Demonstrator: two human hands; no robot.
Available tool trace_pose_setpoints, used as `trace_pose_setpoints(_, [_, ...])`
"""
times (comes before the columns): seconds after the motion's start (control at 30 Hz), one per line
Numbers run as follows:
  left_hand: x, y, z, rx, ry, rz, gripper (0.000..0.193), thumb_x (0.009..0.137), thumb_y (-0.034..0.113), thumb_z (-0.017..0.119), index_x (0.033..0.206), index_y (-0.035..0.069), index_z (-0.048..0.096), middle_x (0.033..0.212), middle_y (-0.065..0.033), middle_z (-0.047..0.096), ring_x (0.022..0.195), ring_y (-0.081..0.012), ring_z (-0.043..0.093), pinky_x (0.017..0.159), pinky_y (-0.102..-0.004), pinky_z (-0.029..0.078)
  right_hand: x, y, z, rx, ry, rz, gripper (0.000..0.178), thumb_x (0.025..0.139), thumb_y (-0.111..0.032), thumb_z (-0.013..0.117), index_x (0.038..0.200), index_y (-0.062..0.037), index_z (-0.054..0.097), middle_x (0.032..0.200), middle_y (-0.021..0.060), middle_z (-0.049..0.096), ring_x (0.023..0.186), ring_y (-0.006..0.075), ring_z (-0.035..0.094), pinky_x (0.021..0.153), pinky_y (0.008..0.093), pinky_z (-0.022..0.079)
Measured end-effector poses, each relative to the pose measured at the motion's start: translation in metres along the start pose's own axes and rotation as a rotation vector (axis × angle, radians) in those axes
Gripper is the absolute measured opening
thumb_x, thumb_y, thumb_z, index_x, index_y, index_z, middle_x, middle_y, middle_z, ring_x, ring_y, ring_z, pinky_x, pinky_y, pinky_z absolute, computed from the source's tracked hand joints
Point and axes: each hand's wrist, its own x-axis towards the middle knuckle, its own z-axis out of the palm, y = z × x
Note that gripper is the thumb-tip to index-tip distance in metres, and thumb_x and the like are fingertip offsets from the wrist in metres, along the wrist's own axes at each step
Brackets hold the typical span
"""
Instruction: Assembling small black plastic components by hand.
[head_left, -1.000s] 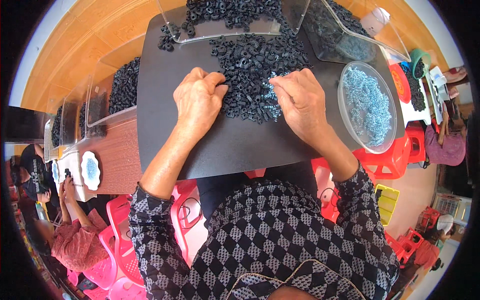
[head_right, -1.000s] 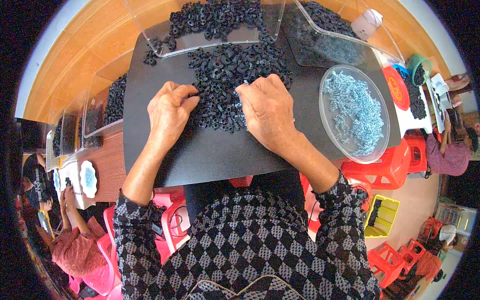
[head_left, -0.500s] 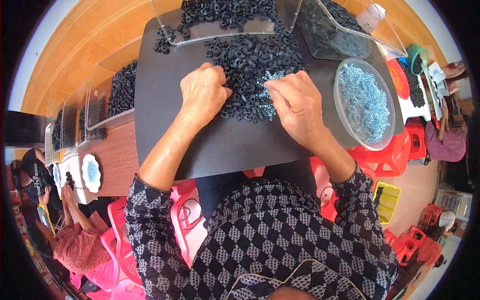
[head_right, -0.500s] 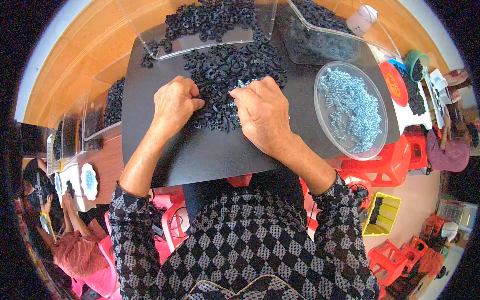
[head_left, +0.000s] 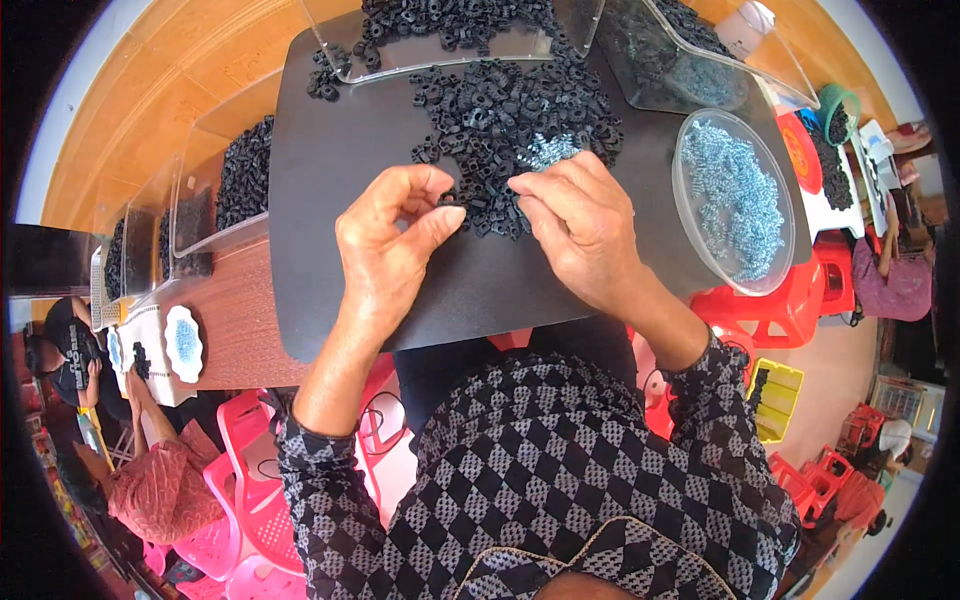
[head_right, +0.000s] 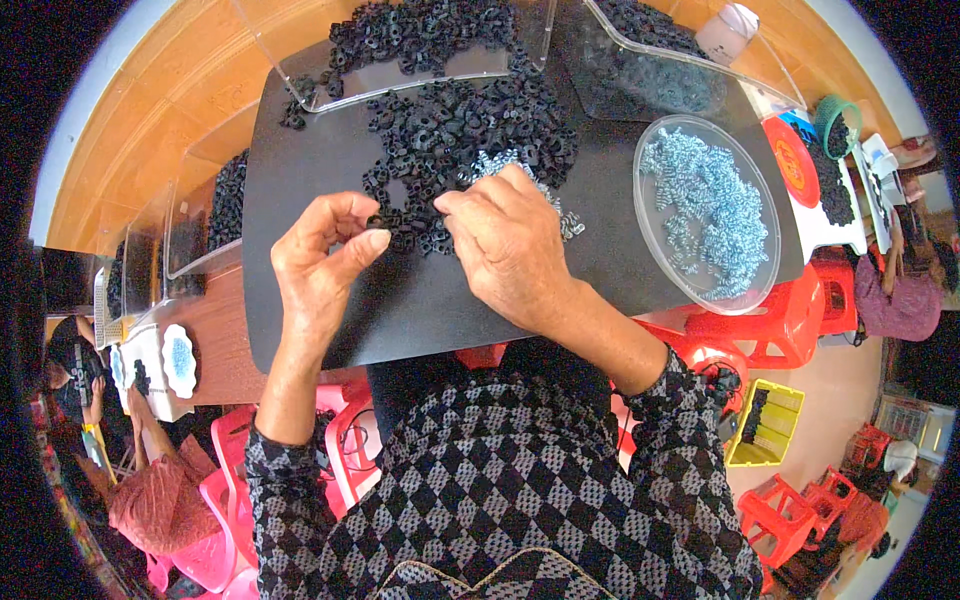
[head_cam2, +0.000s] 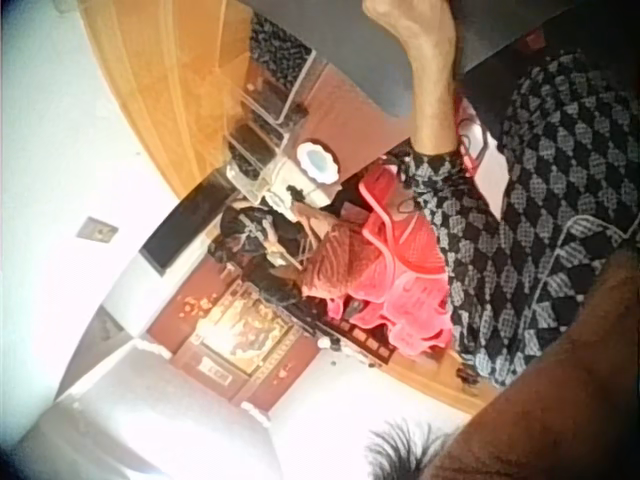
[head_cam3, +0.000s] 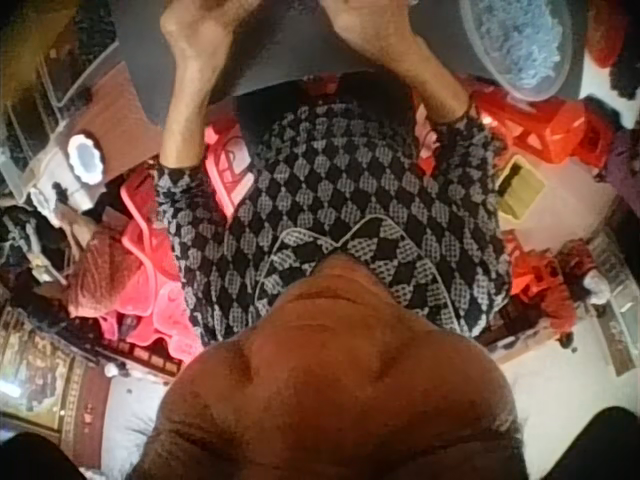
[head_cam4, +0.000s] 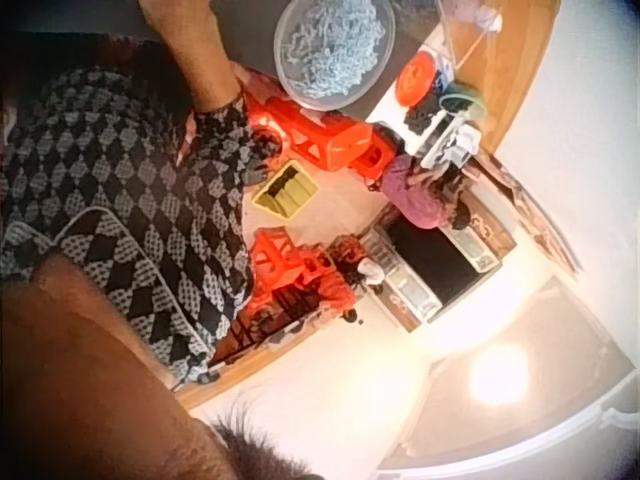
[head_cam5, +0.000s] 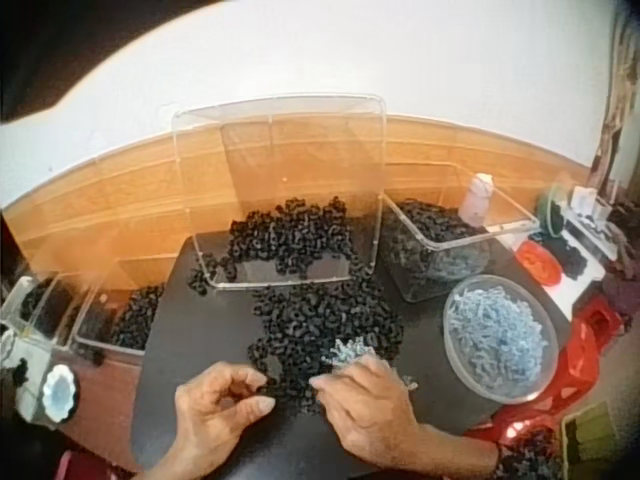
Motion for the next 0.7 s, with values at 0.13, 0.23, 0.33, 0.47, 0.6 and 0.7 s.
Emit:
trace_pose_setpoints(0.13, [-0.017, 0.000, -0.003, -0.012, -0.044, 0.027, 0.021, 0.076, -0.001, 0.072, 0.096, 0.000, 0.063, 0.085, -0.0008, 0.061, 0.074, -0.0071, 0.056, 0.067, -0.0203, 0.047, 0.000, -0.012, 0.003, 0.034, -0.003, -0.032, 0.021, 0.072, 0.004, 0.068, 0.092, -0.0012, 0.067, 0.079, 0.0084, 0.063, 0.070, 0.0242, 0.055, 0.062, 0.0333, 0.045])
trace_pose_setpoints(0.23, [-0.034, 0.004, 0.000, -0.393, -0.042, -0.254, 0.016, 0.083, 0.001, 0.067, 0.099, 0.001, 0.063, 0.090, 0.0005, 0.062, 0.075, -0.0070, 0.057, 0.067, -0.0198, 0.047, 0.000, -0.019, -0.001, 0.052, -0.002, -0.036, 0.021, 0.072, 0.005, 0.068, 0.092, -0.0009, 0.067, 0.079, 0.0089, 0.063, 0.069, 0.0245, 0.056, 0.061, 0.0330, 0.044])
trace_pose_setpoints(0.33, [-0.046, 0.003, -0.005, -0.425, -0.029, -0.289, 0.019, 0.083, 0.002, 0.067, 0.102, 0.000, 0.064, 0.089, -0.0008, 0.061, 0.073, -0.0079, 0.057, 0.065, -0.0193, 0.047, 0.000, -0.013, -0.011, 0.009, 0.054, -0.062, 0.022, 0.072, 0.006, 0.067, 0.092, -0.0004, 0.067, 0.079, 0.0097, 0.063, 0.070, 0.0234, 0.057, 0.062, 0.0322, 0.045])
trace_pose_setpoints(0.47, [-0.056, -0.006, -0.007, -0.317, 0.008, -0.212, 0.019, 0.081, 0.003, 0.068, 0.100, -0.002, 0.067, 0.088, -0.0055, 0.062, 0.072, -0.0104, 0.060, 0.062, -0.0212, 0.049, -0.015, 0.003, -0.022, -0.095, -0.018, 0.042, 0.022, 0.072, 0.006, 0.066, 0.092, -0.0030, 0.068, 0.079, 0.0088, 0.063, 0.072, 0.0232, 0.057, 0.063, 0.0317, 0.045])
trace_pose_setpoints(0.6, [-0.064, -0.011, -0.001, -0.383, 0.020, -0.253, 0.019, 0.081, 0.004, 0.069, 0.099, -0.002, 0.067, 0.086, -0.0042, 0.061, 0.071, -0.0101, 0.059, 0.064, -0.0206, 0.048, -0.027, 0.004, -0.016, -0.092, -0.064, 0.010, 0.018, 0.071, 0.003, 0.069, 0.087, -0.0036, 0.068, 0.078, 0.0071, 0.063, 0.071, 0.0237, 0.056, 0.063, 0.0327, 0.045])
trace_pose_setpoints(0.7, [-0.067, -0.013, 0.002, -0.264, 0.013, -0.186, 0.018, 0.081, 0.004, 0.069, 0.098, -0.002, 0.067, 0.084, -0.0033, 0.059, 0.071, -0.0098, 0.058, 0.065, -0.0199, 0.047, -0.029, 0.001, -0.006, -0.144, -0.097, -0.027, 0.020, 0.068, -0.001, 0.072, 0.087, -0.0044, 0.067, 0.078, 0.0059, 0.060, 0.071, 0.0241, 0.054, 0.062, 0.0335, 0.044])
